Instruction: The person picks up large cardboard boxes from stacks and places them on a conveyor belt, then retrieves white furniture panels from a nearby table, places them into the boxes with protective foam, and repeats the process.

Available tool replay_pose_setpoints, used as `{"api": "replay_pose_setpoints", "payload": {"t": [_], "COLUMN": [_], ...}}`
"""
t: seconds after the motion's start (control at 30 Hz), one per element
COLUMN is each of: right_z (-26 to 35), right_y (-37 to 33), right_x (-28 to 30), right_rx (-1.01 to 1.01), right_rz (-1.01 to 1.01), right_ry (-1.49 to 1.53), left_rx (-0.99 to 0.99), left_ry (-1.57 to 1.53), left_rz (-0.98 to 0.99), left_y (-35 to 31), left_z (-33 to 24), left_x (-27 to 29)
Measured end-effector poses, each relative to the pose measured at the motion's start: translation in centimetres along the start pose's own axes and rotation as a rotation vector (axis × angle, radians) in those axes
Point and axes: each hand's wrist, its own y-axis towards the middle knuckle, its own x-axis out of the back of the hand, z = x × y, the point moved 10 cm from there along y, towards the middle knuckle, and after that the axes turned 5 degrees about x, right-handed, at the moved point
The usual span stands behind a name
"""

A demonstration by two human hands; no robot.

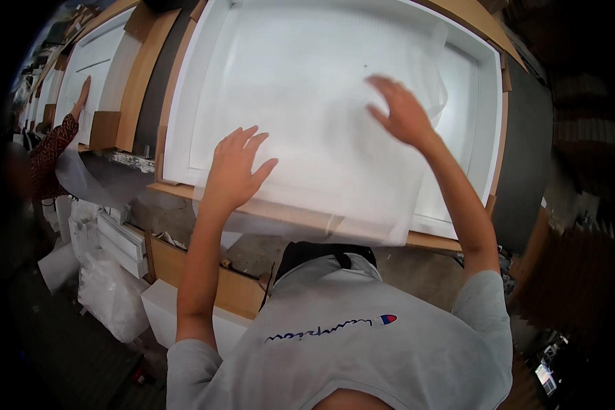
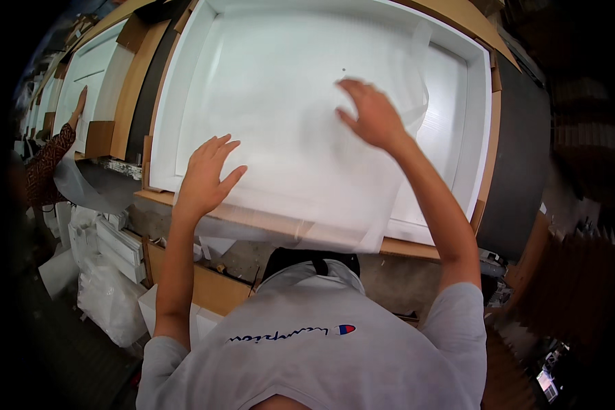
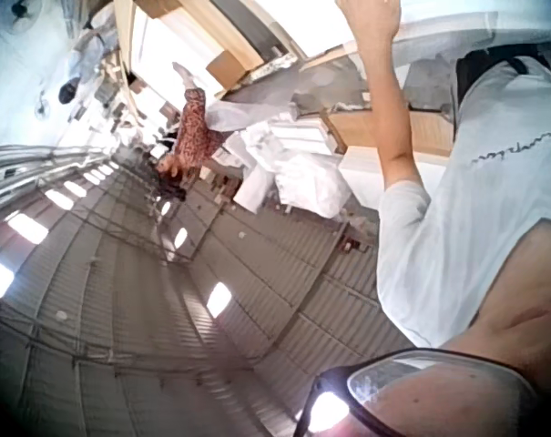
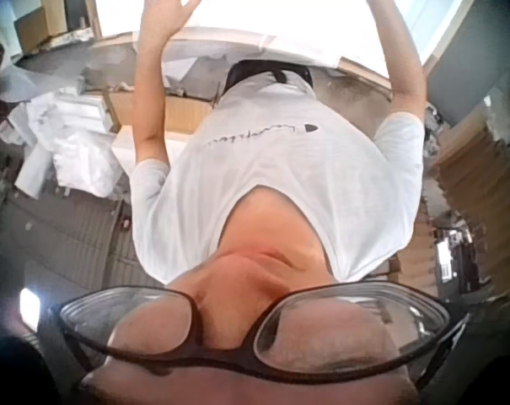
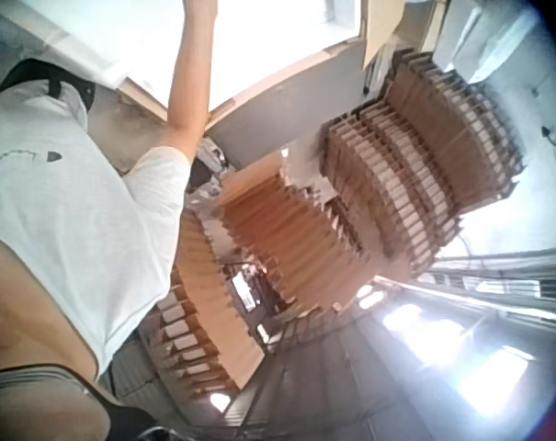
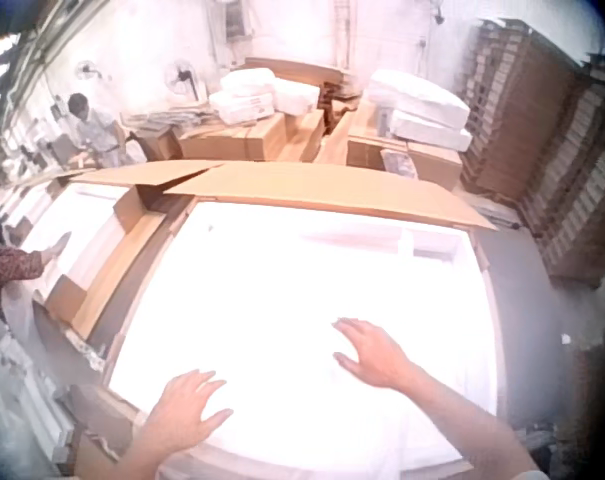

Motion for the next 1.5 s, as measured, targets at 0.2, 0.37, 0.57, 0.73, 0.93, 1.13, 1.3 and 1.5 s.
{"api": "replay_pose_setpoints", "payload": {"t": [0.2, 0.37, 0.57, 0.73, 0.93, 1.13, 1.3, 1.5], "right_z": [21.1, 20.3, 19.3, 15.8, 17.3, 9.0, -7.6, -20.1], "right_y": [-12.2, -17.0, -27.9, -38.2, -37.8, -22.1, -15.2, -12.6], "right_x": [-1.8, 3.2, 11.4, 11.6, 11.6, 11.0, 4.2, 7.3], "right_rx": [0.261, 0.134, -0.151, -0.459, -0.591, -0.376, -0.607, -0.748], "right_rz": [0.416, 0.174, -0.185, -0.304, -0.668, -0.486, -0.232, -0.603], "right_ry": [0.124, -0.352, -0.462, -0.633, -0.385, -0.206, -0.269, 0.242], "left_rx": [0.005, 0.125, 0.14, 0.051, -0.007, 0.568, 0.635, 0.922], "left_ry": [-0.124, -0.058, -0.017, -0.067, -0.195, -0.76, -1.128, -0.983], "left_rz": [-0.292, -0.151, -0.017, -0.042, -0.57, -0.967, -0.598, -0.876], "left_y": [-6.8, -7.1, -6.5, -5.3, -9.3, -19.5, -16.6, -20.5], "left_z": [4.4, 6.6, 8.2, 9.6, 8.4, 17.2, 13.7, 15.9], "left_x": [1.5, -1.2, -1.8, -1.5, 4.3, -2.8, -8.9, -2.9]}}
